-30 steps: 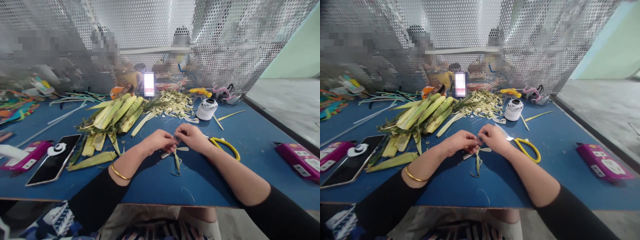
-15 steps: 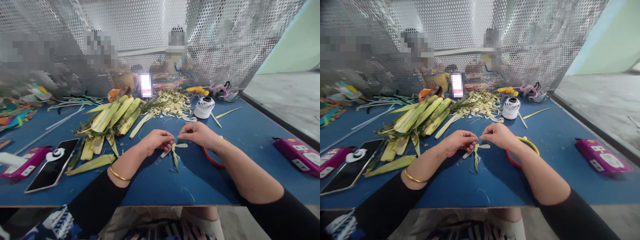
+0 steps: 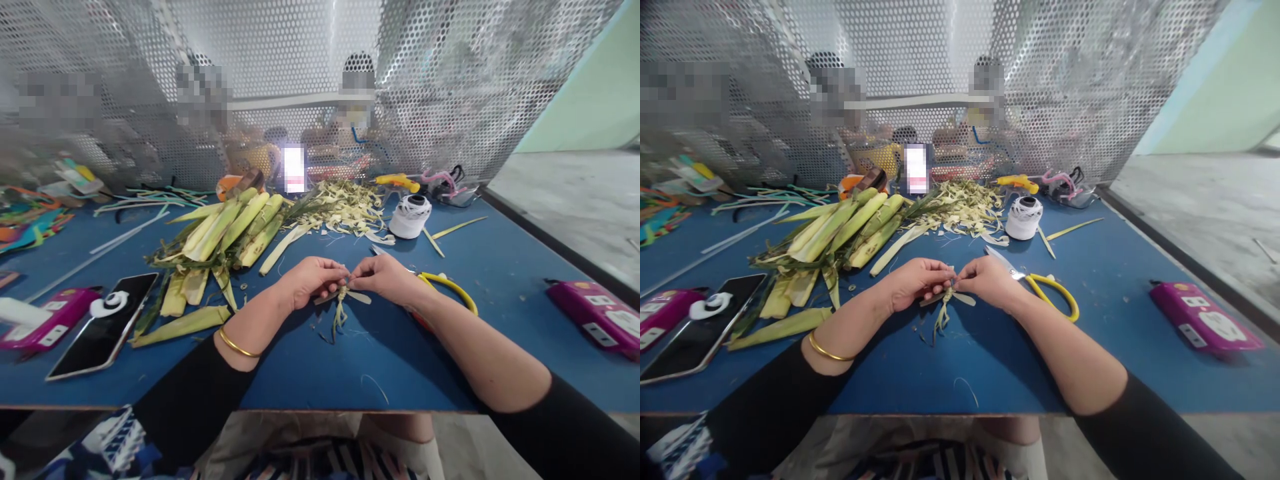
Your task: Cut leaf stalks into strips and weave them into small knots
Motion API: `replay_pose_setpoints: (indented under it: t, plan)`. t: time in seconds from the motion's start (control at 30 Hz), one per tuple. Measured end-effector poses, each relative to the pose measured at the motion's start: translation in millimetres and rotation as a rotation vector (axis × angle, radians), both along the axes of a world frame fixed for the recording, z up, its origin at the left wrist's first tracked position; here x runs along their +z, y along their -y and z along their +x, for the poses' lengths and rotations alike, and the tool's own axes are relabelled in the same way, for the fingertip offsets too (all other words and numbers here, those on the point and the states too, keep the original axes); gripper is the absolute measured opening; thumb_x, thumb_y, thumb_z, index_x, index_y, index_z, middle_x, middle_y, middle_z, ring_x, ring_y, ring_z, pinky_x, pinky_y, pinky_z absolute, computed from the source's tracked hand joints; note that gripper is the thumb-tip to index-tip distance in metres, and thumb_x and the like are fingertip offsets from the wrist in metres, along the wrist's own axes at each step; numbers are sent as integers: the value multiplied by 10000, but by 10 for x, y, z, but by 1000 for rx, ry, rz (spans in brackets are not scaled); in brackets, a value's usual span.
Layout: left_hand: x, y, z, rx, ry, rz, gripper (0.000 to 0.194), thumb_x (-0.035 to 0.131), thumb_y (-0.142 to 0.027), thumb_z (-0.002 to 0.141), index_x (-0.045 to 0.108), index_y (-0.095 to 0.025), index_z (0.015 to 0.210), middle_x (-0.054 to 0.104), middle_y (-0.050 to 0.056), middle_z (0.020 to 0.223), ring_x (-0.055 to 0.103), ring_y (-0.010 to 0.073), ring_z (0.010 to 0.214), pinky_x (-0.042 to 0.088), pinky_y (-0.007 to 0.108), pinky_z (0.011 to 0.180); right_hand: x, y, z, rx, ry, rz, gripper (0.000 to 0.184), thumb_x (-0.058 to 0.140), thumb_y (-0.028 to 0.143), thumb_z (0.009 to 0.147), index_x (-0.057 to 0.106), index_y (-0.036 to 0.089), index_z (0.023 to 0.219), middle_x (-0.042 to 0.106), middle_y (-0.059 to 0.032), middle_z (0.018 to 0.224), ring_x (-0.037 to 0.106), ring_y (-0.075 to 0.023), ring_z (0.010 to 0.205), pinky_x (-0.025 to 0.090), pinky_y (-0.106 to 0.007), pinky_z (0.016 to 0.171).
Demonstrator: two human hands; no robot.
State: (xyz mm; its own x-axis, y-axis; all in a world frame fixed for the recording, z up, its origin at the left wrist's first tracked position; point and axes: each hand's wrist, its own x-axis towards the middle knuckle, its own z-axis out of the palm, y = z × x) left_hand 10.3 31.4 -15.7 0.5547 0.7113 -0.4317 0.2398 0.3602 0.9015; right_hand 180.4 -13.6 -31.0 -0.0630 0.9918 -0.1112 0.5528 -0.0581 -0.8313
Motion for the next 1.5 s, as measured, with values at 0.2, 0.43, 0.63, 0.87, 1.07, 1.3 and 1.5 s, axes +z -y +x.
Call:
replay_pose_setpoints:
  t: [0.2,0.43,0.63,0.87,1.07,1.3,1.5]
  plan:
    - [-1,-13,-9,-12,-4,-1,175,732,-237,736,599,-130,697,520,-41,498,391,29,414,243,150,376,23,12,-63,-28,54,-1,231,658,396,666,707,173,698,610,13,597,485,-119,570,343,-237,516]
    - [-24,-31,-14,9,7,4,161,743,-234,726,620,-129,721,569,-23,556,435,28,441,302,138,389,31,21,-70,-76,28,16,186,627,345,675,683,170,651,562,26,553,439,-106,534,314,-237,502]
    - [-53,-13,7,29,-15,90,83,723,-173,727,651,-132,735,649,17,641,509,50,492,365,153,417,84,18,18,-2,40,31,162,594,313,703,684,179,688,599,18,598,461,-108,550,347,-242,536]
    - [-37,0,16,69,-26,69,32,688,-128,748,658,-137,741,612,-4,573,492,47,465,332,154,409,156,54,9,99,188,71,197,577,335,739,669,170,684,599,4,603,462,-115,557,344,-253,535]
    - [-12,5,-1,50,-35,76,75,723,-150,711,658,-137,746,616,2,580,490,50,474,316,159,412,217,82,-7,141,243,80,138,585,265,724,676,170,680,597,15,594,476,-112,559,347,-248,531]
    - [16,-1,-25,4,-84,182,104,728,-168,670,665,-144,749,588,-16,534,498,63,467,312,171,416,261,67,129,206,96,47,84,606,233,731,660,169,724,628,7,635,552,-127,606,418,-253,581]
    - [36,-26,-49,-75,-106,294,141,742,-234,652,668,-143,731,632,4,602,546,80,503,327,181,425,145,-4,56,-11,-333,152,432,477,53,722,515,186,1132,701,-52,1006,563,-72,484,476,-251,539]
